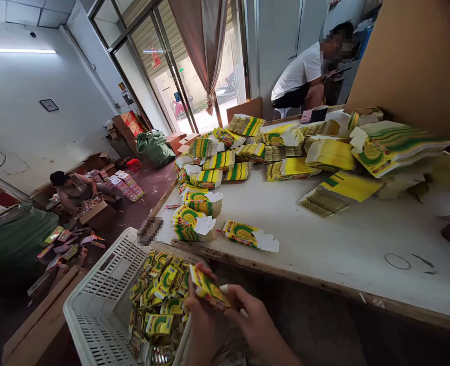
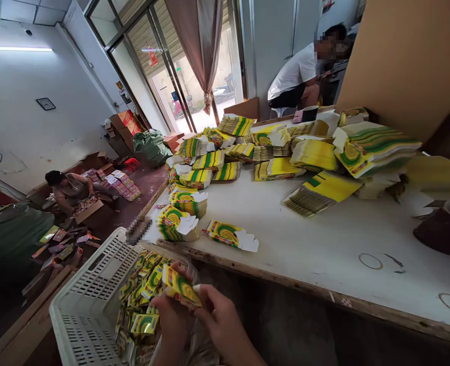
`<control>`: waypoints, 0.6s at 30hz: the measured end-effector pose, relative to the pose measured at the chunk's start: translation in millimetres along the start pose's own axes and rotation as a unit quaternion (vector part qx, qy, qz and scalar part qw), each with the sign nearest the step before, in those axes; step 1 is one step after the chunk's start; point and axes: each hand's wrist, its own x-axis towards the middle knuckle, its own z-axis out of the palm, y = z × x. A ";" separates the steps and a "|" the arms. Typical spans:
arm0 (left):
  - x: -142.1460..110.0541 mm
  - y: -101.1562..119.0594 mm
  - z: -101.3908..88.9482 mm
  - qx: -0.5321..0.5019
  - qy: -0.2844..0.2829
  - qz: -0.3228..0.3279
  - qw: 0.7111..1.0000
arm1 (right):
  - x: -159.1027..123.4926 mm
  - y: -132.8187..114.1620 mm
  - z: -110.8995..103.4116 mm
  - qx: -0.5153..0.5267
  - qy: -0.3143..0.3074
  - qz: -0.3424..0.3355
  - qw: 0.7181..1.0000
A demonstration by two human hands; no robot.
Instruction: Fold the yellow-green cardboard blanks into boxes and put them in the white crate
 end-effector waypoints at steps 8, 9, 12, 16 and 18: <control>4.6 -12.8 4.1 0.048 0.040 -0.040 0.997 | 4.4 11.9 -8.3 0.000 0.016 -0.032 0.999; 5.1 -11.1 1.5 0.059 0.033 -0.038 0.997 | 5.0 15.6 -9.7 -0.034 0.031 -0.044 0.998; 9.0 7.6 -11.0 0.114 -0.035 -0.017 0.993 | 7.3 22.5 -25.8 -0.142 0.083 -0.138 0.977; 15.0 47.0 -27.1 0.192 -0.181 0.072 0.962 | 6.8 15.6 -52.7 -0.314 0.115 -0.286 0.898; 12.3 54.9 -26.6 0.302 -0.254 0.064 0.917 | 4.1 9.5 -54.7 -0.372 0.091 -0.341 0.858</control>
